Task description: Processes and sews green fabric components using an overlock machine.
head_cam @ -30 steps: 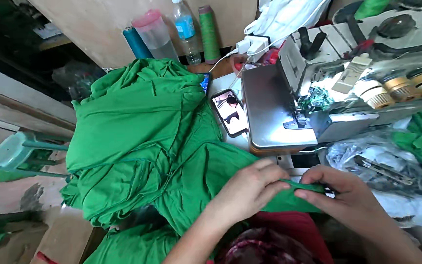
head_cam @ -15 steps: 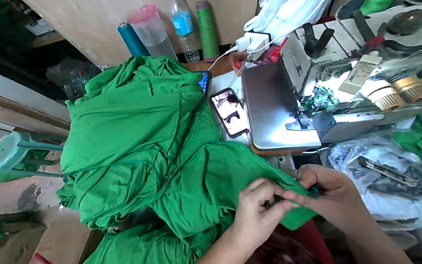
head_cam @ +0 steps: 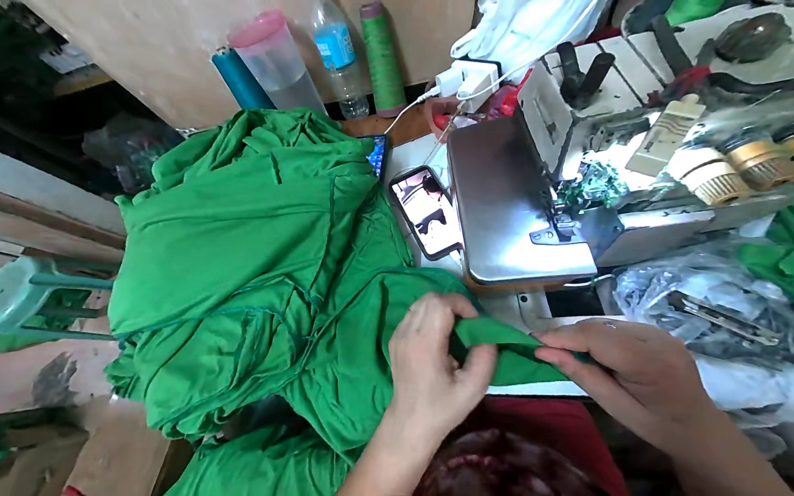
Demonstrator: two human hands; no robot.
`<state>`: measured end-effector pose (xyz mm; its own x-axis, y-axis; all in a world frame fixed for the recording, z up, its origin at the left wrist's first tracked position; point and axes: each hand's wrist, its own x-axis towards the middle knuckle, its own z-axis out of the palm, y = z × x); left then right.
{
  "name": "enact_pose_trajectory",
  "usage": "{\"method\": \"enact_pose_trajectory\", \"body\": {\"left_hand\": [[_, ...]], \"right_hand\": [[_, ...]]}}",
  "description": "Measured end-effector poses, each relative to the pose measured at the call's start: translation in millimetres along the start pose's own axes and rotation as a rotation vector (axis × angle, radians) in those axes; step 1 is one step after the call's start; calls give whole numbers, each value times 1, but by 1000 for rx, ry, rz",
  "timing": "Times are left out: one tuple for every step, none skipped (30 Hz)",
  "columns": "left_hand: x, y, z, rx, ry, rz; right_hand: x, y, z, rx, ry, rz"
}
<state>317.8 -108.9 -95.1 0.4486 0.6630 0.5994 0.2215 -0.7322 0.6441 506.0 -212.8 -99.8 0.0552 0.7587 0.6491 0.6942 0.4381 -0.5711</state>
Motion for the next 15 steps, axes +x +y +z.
{"method": "enact_pose_trajectory", "body": {"left_hand": [[2,-4,-1,46,22,13],[4,-7,-2,79,34,16],[4,-10,-4,89,43,16],[5,-12,-5,68,49,12],[6,-12,-6,9,45,2],[7,-10,-7,-86,30,-20],[9,-8,-7,-198,15,-50],[13,-5,-7,-302,-3,-76],[18,-2,-6,-374,-19,-88],[24,1,-4,-413,-29,-84],[31,5,-2,-421,-31,-65],[39,9,1,-412,-25,-38],[48,12,6,-391,-21,-6],[56,14,11,-355,-29,32],[65,13,17,-302,-45,71]], "right_hand": [[1,0,-1,-9,15,-6],[2,1,-2,-17,31,-11],[2,1,-3,-20,52,-17],[3,2,-4,-24,70,-26],[4,3,-4,-29,79,-32],[5,4,-5,-34,85,-33],[7,4,-5,-36,90,-32],[9,5,-6,-32,95,-25],[10,5,-6,-15,100,-11],[12,6,-7,17,107,13],[13,8,-8,61,118,49],[13,10,-9,115,135,88],[13,13,-9,180,160,130],[13,16,-8,249,190,171],[12,18,-7,317,221,216]]}}
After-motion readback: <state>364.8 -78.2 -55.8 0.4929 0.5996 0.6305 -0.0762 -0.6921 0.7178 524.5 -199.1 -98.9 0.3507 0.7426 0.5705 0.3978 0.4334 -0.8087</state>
